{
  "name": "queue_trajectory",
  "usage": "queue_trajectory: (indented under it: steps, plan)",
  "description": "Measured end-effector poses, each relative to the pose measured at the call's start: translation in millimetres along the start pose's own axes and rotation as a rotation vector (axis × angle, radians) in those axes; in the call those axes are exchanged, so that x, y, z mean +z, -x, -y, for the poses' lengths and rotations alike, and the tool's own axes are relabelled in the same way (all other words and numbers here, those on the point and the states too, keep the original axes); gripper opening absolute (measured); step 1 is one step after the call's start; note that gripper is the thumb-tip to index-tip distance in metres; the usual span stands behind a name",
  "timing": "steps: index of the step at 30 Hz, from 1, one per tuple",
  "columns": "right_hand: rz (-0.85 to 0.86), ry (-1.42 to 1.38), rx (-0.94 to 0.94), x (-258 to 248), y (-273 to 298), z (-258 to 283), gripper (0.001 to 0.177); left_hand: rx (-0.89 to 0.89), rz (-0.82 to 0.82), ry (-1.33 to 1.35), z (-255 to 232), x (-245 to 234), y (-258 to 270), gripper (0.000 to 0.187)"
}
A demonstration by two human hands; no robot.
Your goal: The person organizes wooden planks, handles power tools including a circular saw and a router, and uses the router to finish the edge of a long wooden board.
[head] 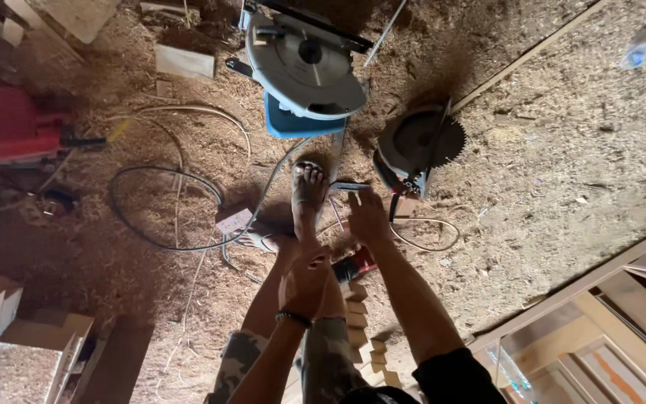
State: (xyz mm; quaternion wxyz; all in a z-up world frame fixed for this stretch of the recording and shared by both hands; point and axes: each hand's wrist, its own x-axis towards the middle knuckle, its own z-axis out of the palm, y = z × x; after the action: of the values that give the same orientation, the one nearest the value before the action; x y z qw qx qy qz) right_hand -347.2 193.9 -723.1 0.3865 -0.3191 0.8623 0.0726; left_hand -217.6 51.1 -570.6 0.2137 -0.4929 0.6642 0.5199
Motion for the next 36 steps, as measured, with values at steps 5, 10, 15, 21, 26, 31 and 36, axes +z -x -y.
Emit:
queue_trajectory:
  steps: [5,10,15,21,26,31,36]
  plan:
    - [-0.129,0.277,0.06,46.5,-50.9,-64.9,0.056,0.594,-0.138,-0.489,73.8,72.1,-25.5,0.037]
    - [-0.45,0.442,0.04,19.7,-67.1,-79.4,0.044,0.22,0.015,0.054,52.8,89.7,-32.9,0.026]
    - [-0.435,0.369,0.043,-57.6,-15.6,-77.4,0.031,0.111,0.199,0.102,-29.3,43.4,4.5,0.036]
    - [-0.119,0.216,-0.075,-201.8,103.3,-9.0,0.055,0.544,-0.176,-0.443,-170.8,-51.3,80.2,0.032]
    - [0.046,-0.599,0.184,-304.7,230.6,46.3,0.049,0.356,0.124,-0.562,-217.4,-101.9,168.7,0.039]
    - [-0.111,-0.724,0.227,-318.7,339.7,57.9,0.043,0.558,-0.258,-0.47,-235.9,-139.6,286.1,0.034]
    - [-0.1,-1.405,0.25,-305.4,494.9,108.1,0.025,0.925,-0.592,-0.315,-165.0,-217.3,440.3,0.034]
